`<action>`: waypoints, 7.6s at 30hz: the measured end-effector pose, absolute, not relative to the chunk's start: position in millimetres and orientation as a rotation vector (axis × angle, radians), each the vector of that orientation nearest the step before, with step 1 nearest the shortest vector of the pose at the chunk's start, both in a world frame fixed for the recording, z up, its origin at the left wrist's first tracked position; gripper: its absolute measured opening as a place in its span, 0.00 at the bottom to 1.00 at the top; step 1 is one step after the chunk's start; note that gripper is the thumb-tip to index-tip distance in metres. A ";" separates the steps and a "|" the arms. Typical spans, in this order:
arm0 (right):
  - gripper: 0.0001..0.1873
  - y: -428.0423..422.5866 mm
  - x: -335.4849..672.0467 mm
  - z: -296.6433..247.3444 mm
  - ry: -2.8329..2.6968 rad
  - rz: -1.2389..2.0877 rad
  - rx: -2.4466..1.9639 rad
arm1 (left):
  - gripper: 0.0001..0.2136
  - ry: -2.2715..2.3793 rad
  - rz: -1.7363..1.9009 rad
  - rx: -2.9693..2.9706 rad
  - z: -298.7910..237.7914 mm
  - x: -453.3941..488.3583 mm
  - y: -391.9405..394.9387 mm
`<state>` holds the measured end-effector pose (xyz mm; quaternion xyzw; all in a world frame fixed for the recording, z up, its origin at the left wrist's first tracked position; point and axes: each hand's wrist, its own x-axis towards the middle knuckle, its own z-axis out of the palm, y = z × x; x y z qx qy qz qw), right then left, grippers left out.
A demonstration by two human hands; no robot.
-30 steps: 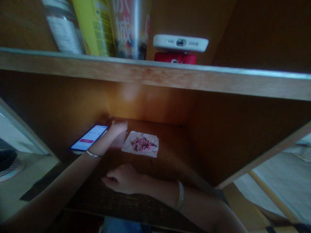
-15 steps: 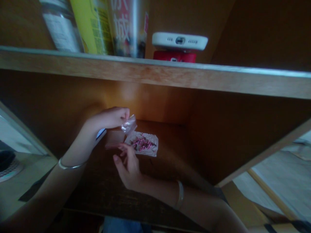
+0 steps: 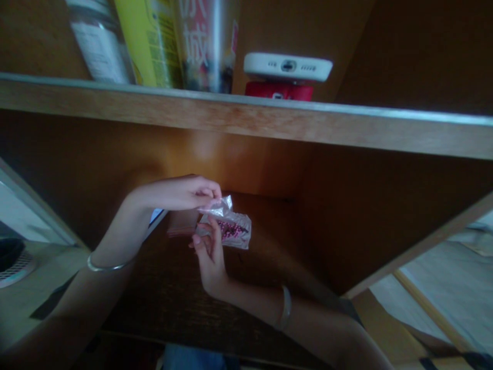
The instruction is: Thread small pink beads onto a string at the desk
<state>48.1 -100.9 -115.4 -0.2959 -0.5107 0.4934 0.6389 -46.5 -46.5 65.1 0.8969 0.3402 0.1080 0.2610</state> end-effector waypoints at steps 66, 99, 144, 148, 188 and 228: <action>0.15 -120.4 58.2 -117.5 -1.490 0.928 -0.569 | 0.12 1.013 -0.072 2.501 67.9 -45.8 -78.0; 0.25 -119.2 50.7 -116.1 -1.294 1.058 -0.624 | 0.13 0.911 -0.127 2.418 52.5 -33.6 -77.9; 0.12 -123.8 124.5 -106.0 -2.054 0.478 -1.104 | 0.08 1.324 1.026 2.483 -112.9 -33.4 -126.3; 0.11 -122.5 128.1 -101.1 -2.077 0.550 -1.052 | 0.10 1.269 1.042 2.264 -112.9 -35.6 -127.0; 0.06 -120.2 137.6 -93.8 -2.148 0.491 -0.893 | 0.11 1.394 1.181 2.546 -109.5 -38.5 -131.5; 0.10 -109.8 138.0 -99.9 -1.787 1.105 -0.787 | 0.29 1.271 1.191 2.597 -119.4 -35.2 -130.5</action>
